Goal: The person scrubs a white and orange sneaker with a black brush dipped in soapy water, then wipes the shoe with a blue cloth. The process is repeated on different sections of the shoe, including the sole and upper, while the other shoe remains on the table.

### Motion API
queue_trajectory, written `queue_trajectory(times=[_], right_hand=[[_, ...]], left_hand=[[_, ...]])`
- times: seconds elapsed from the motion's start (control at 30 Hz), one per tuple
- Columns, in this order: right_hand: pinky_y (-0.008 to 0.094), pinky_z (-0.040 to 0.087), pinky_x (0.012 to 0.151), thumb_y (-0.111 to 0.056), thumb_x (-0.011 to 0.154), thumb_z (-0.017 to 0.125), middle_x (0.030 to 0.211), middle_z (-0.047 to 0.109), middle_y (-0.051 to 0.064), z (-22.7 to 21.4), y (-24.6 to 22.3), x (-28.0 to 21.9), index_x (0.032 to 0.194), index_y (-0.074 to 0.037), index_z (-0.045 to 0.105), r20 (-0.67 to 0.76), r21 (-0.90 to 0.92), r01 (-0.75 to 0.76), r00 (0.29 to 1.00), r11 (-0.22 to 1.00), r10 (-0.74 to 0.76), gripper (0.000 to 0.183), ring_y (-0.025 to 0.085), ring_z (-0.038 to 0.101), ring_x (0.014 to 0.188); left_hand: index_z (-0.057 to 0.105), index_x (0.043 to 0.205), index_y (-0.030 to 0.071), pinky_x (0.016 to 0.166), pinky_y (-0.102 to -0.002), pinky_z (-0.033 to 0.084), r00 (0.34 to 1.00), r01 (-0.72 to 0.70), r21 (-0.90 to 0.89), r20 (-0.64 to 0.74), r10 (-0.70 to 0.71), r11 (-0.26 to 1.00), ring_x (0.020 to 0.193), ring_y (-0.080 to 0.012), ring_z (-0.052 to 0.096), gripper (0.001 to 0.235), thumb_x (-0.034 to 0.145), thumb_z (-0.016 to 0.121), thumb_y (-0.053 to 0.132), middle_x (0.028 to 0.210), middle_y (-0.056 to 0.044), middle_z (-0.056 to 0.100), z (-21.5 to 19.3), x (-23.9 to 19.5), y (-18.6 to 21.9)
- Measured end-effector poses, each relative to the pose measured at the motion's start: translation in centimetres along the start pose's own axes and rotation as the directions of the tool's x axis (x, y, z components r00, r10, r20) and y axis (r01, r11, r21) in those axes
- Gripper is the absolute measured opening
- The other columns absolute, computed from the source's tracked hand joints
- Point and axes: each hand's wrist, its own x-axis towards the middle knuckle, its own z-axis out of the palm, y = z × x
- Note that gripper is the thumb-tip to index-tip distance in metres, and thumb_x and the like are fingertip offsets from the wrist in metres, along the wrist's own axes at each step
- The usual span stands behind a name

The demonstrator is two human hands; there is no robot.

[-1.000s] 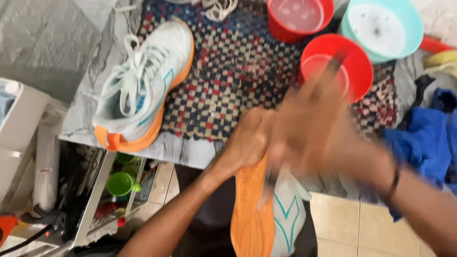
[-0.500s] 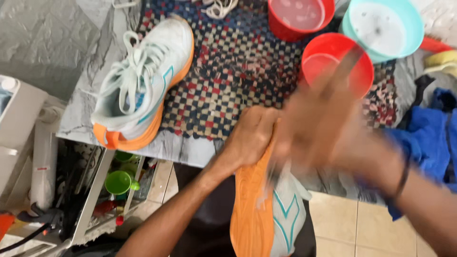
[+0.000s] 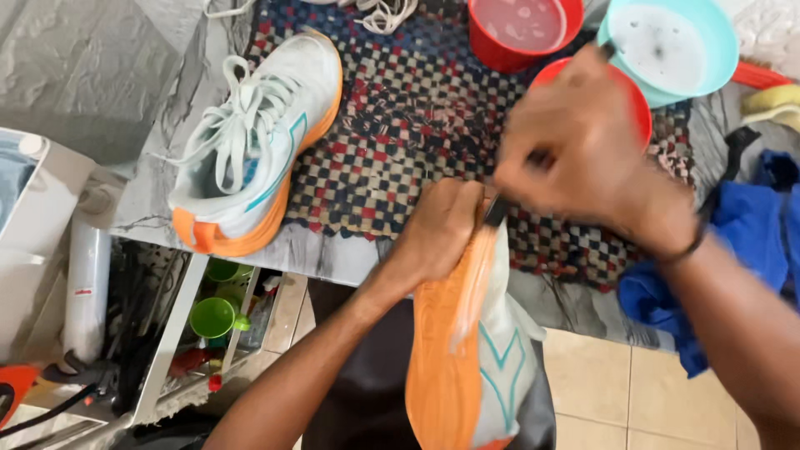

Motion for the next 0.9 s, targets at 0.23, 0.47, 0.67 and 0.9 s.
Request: queue_trajectory(times=[0.23,0.47,0.67,0.9], right_hand=[[0.042,0.025,0.072,0.006,0.081,0.054,0.059,0.05,-0.005,1.2,0.4,-0.4,0.06,-0.016,0.049,0.015,0.256,-0.021,1.0,0.966,0.018,0.032,0.015,0.034,0.055],[0.035,0.025,0.069,0.012,0.087,0.061,0.054,0.036,0.001,1.6,2.9,-0.2,0.058,-0.009,0.038,-0.018,0.27,-0.024,0.999,0.963,0.03,0.043,0.017,0.027,0.054],[0.043,0.029,0.072,-0.006,0.098,0.054,0.065,0.05,-0.002,0.5,0.4,-0.4,0.064,-0.016,0.053,-0.048,0.24,0.077,0.997,0.968,-0.067,0.035,0.021,0.04,0.058],[0.035,0.038,0.069,-0.012,0.103,0.048,0.065,0.038,-0.005,-2.1,-4.9,0.1,0.073,-0.023,0.043,-0.061,0.035,0.335,0.941,0.942,-0.332,0.033,0.016,0.036,0.057]], left_hand=[[0.041,0.074,0.006,0.059,-0.053,0.026,0.998,0.061,-0.006,0.016,-0.061,0.998,0.059,-0.0381,0.046,0.025,0.098,0.04,0.007,0.068,-0.019,0.051,0.4,0.4,-0.2],[0.042,0.07,0.009,0.062,-0.049,0.033,0.992,0.111,-0.055,0.059,-0.108,0.992,0.061,-0.0337,0.059,0.027,0.097,0.04,0.008,0.063,-0.014,0.058,-1.1,1.7,0.8],[0.056,0.08,0.001,0.061,-0.053,0.035,0.999,0.026,-0.021,0.033,-0.025,0.999,0.067,-0.0453,0.059,0.017,0.092,0.044,0.001,0.076,-0.023,0.067,-0.9,1.0,0.9],[0.033,0.062,0.016,0.057,-0.04,0.026,0.948,0.313,-0.305,0.154,-0.278,0.899,0.057,-0.0098,0.036,0.039,0.097,0.022,0.03,0.058,0.004,0.036,-2.8,2.4,3.0]])
